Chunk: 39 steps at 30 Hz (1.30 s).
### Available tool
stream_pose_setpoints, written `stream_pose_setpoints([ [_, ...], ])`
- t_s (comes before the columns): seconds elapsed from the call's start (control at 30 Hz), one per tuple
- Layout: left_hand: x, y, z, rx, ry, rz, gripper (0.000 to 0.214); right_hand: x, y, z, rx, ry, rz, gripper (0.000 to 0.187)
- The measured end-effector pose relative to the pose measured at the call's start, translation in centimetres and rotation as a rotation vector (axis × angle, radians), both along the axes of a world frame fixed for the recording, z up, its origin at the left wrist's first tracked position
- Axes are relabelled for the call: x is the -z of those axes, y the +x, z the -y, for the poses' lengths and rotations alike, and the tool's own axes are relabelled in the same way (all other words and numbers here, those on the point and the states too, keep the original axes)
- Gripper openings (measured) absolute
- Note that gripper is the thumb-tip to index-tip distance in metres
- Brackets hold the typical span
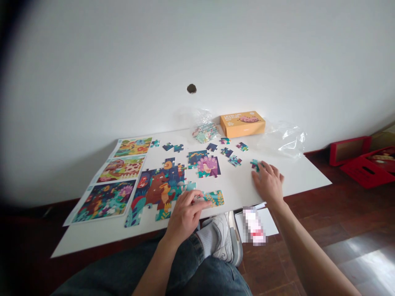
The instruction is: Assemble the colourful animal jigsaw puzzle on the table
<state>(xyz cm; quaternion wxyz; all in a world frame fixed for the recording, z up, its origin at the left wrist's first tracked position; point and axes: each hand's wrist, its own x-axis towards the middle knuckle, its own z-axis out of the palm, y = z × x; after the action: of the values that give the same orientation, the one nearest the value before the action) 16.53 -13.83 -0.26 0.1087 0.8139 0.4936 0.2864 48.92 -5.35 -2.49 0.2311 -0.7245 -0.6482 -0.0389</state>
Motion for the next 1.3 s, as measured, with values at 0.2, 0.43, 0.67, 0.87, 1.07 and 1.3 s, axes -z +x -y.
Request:
stream_pose_setpoints([
  [0.2,0.1,0.0,0.0,0.002,-0.001,-0.002,0.040,0.5,-0.3,0.3,-0.198,0.057,-0.085,0.030],
  [0.43,-0.1,0.0,0.1,0.001,0.007,-0.001,0.038,0.2,-1.0,0.4,-0.324,0.006,-0.110,0.033],
  [0.67,0.0,0.0,0.1,0.003,0.013,-0.007,0.038,0.1,-0.6,0.2,-0.283,-0.051,-0.202,0.057],
  [0.87,0.1,0.0,0.1,0.009,0.006,-0.003,0.039,-0.7,-0.8,0.7,-0.263,-0.027,-0.368,0.052],
  [1.07,0.1,0.0,0.2,-0.001,0.026,-0.018,0.040,-1.4,-1.3,1.2,-0.223,-0.048,-0.460,0.046],
  [1.3,0.2,0.1,0.2,-0.003,0.053,-0.006,0.040,-2.1,-1.6,2.0,-0.124,-0.075,-0.738,0.044],
])
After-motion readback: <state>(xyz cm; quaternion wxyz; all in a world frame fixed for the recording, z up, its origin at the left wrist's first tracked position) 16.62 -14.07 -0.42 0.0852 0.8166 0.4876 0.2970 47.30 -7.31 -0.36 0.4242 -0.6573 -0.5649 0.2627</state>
